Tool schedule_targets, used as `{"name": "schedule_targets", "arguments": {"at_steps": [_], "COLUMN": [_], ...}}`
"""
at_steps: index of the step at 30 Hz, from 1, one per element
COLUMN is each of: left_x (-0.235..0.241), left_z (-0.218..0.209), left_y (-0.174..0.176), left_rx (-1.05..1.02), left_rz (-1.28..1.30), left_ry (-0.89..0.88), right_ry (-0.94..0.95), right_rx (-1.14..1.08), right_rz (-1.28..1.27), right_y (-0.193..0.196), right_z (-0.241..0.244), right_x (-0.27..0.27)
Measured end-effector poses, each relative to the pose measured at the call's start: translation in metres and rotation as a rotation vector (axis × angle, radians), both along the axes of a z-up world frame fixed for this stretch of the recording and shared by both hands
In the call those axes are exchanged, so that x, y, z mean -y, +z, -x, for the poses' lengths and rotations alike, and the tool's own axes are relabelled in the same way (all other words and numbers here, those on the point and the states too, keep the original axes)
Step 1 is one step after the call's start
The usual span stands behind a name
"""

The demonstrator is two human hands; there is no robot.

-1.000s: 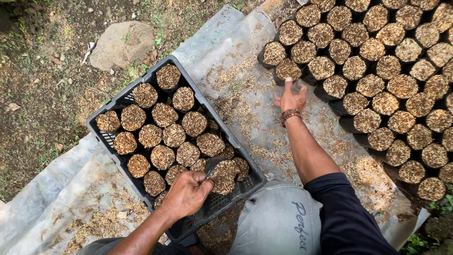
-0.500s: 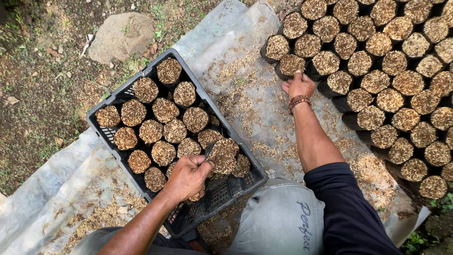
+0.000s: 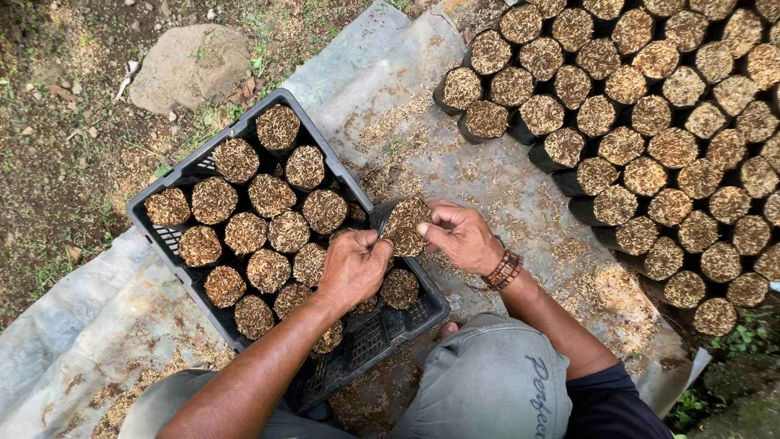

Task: The person transfers small seedling pots from a black plastic crate to a large arrangement on a tarp. They pick up each pot by hand and place it in rows on the ground.

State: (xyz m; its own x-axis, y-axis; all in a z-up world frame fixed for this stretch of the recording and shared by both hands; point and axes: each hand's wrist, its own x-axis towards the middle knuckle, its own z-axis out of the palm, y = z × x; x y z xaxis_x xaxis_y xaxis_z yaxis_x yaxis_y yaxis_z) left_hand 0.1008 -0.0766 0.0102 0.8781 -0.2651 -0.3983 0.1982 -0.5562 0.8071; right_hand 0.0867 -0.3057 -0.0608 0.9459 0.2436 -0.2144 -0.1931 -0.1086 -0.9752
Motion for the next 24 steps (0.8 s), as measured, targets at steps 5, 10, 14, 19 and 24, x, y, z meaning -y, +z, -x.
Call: {"name": "schedule_targets", "arguments": {"at_steps": [5,10,14,19,24], "left_x": [0.025,0.024,0.005,-0.011,-0.014], "left_z": [0.002,0.003,0.006,0.008,0.004], "left_y": [-0.002,0.005,0.016,0.021,0.025], "left_rx": [-0.115,-0.058,-0.256,-0.139,-0.141], "left_rz": [0.01,0.079,-0.093,-0.029,-0.05], "left_ry": [-0.04,-0.092,-0.034,-0.002,0.01], "right_ry": [-0.355,-0.821,-1.044,-1.156,-1.212], "right_rx": [-0.033,-0.085,-0.169,-0.205,-0.311], "right_rz": [-0.026,-0.089,0.094,0.125,-0.018], "right_y": [-0.027,-0.093,-0.141,-0.169,-0.148], "right_z": [0.019,0.017,-0.015,-0.053,-0.055], "right_x": [0.018,0.077,0.119,0.128,0.108]}}
